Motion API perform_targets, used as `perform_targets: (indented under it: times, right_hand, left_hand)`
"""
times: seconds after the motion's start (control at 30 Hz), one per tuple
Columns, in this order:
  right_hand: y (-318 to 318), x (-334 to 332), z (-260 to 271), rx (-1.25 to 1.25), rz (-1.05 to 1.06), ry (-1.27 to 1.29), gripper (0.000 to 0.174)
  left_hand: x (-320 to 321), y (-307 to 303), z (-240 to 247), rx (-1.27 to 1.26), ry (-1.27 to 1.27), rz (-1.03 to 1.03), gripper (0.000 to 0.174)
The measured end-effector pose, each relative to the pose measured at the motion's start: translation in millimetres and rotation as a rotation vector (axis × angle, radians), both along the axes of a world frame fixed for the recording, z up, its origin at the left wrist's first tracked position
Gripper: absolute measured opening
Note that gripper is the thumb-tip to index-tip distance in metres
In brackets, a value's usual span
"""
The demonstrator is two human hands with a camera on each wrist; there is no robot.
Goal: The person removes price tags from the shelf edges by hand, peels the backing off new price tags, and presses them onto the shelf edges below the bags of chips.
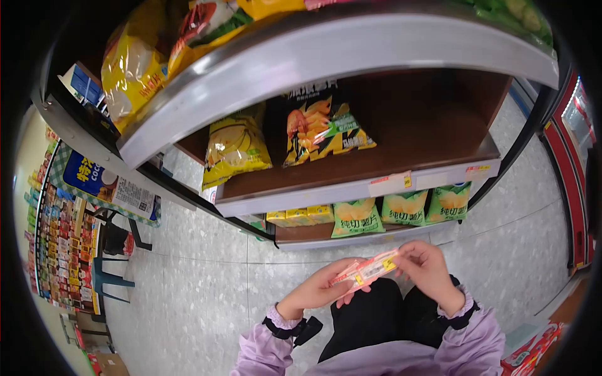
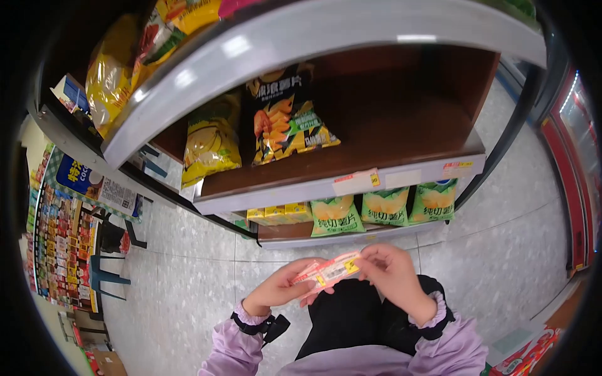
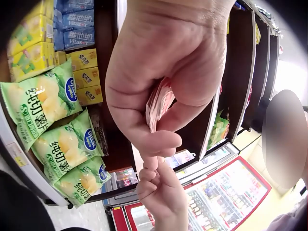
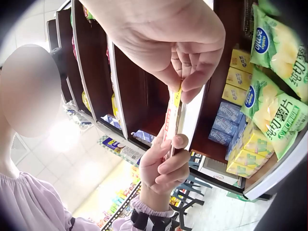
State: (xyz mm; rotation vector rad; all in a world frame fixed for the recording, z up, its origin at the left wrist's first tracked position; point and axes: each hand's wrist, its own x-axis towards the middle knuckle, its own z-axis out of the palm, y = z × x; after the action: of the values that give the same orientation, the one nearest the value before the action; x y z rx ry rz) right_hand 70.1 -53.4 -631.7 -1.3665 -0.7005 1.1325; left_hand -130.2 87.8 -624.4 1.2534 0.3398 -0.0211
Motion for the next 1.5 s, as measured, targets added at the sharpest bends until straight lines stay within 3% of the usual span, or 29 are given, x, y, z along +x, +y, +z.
perform_targets:
  times: [0.3, 0.43, 0.5, 0.63, 0.8, 1.2, 1.43, 1.5]
  right_hand:
    - [13, 22, 1, 0.073, -0.120, -0.052, 0.016]
    - [12, 14, 11, 0.072, -0.088, -0.013, 0.017]
    - [11, 10, 15, 0.070, -0.016, 0.029, 0.017]
    - [8, 0, 18, 0.075, 0.035, 0.022, 0.017]
    - [5, -6, 24, 0.029, 0.154, 0.083, 0.019]
    - [0, -6, 29, -0.011, 0.214, 0.169, 0.018]
    - [0, -3, 23, -0.007, 0.285, 0.016, 0.020]
    - [1, -2, 26, -0.009, 0.205, 0.017, 0.017]
  left_hand:
    - [0, 8, 12, 0.081, -0.024, 0.046, 0.061]
    - [7, 4, 18, 0.009, -0.030, 0.094, 0.064]
    - [7, 7, 15, 0.035, -0.020, 0.002, 0.068]
    - [14, 0, 22, 0.035, -0.002, 0.065, 0.066]
    - [19, -2, 27, 0.038, -0.021, -0.018, 0.062]
    - [26, -6, 30, 0.015, -0.071, -0.032, 0.058]
    - [24, -6, 27, 0.020, -0.047, -0.083, 0.053]
    - [24, -6, 27, 0.033, -0.081, -0.056, 0.051]
